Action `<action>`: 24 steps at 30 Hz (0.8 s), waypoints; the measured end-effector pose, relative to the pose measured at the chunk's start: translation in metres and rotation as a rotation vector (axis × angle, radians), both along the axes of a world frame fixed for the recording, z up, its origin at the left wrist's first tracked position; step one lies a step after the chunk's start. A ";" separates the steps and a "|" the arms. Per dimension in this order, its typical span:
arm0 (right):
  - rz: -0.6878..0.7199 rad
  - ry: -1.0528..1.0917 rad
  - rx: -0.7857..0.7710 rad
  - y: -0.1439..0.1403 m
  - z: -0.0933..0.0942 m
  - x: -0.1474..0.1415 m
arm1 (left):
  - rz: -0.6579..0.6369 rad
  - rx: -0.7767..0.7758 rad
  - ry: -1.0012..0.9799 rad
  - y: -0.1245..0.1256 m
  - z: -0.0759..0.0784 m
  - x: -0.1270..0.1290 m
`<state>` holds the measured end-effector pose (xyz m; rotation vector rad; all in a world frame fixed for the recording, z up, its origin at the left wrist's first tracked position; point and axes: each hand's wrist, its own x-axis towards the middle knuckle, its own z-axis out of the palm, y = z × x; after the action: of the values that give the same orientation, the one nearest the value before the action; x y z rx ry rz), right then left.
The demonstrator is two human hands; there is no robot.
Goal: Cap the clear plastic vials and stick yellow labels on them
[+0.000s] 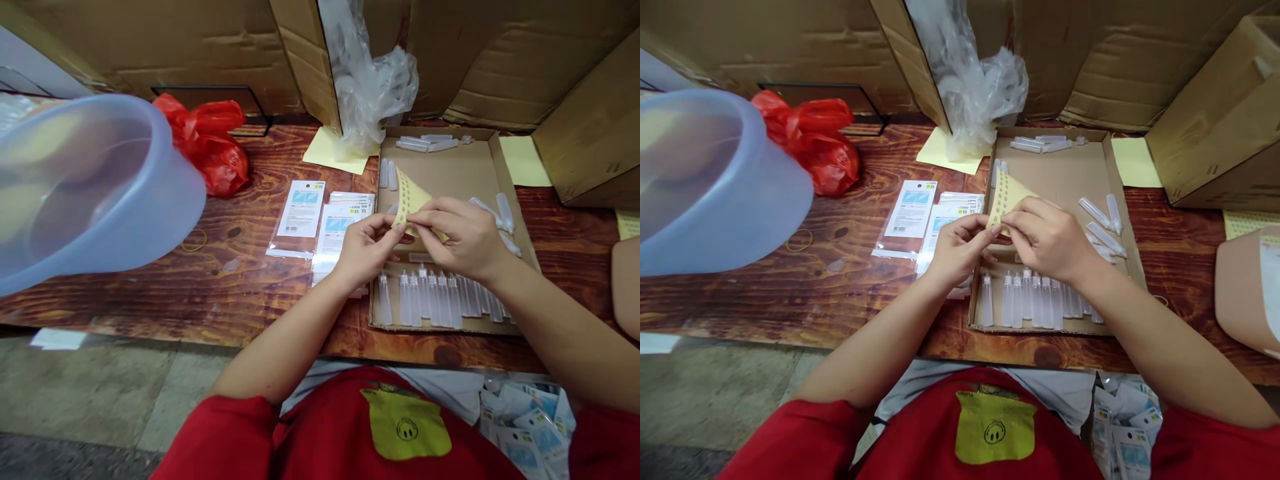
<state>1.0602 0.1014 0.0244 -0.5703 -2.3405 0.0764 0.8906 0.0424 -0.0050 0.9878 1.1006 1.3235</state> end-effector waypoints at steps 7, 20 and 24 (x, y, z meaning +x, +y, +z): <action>-0.033 -0.140 0.038 -0.004 0.008 0.001 | 0.003 0.064 0.055 -0.004 -0.002 0.002; -0.038 -0.084 0.004 0.001 0.004 -0.004 | 0.063 0.104 0.115 -0.004 -0.004 0.002; -0.034 -0.014 -0.071 -0.001 0.005 -0.004 | 0.018 0.083 0.062 -0.004 -0.003 0.002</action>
<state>1.0559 0.1001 0.0296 -0.6473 -2.3489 0.1410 0.8925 0.0380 -0.0081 1.0891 1.1113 1.3704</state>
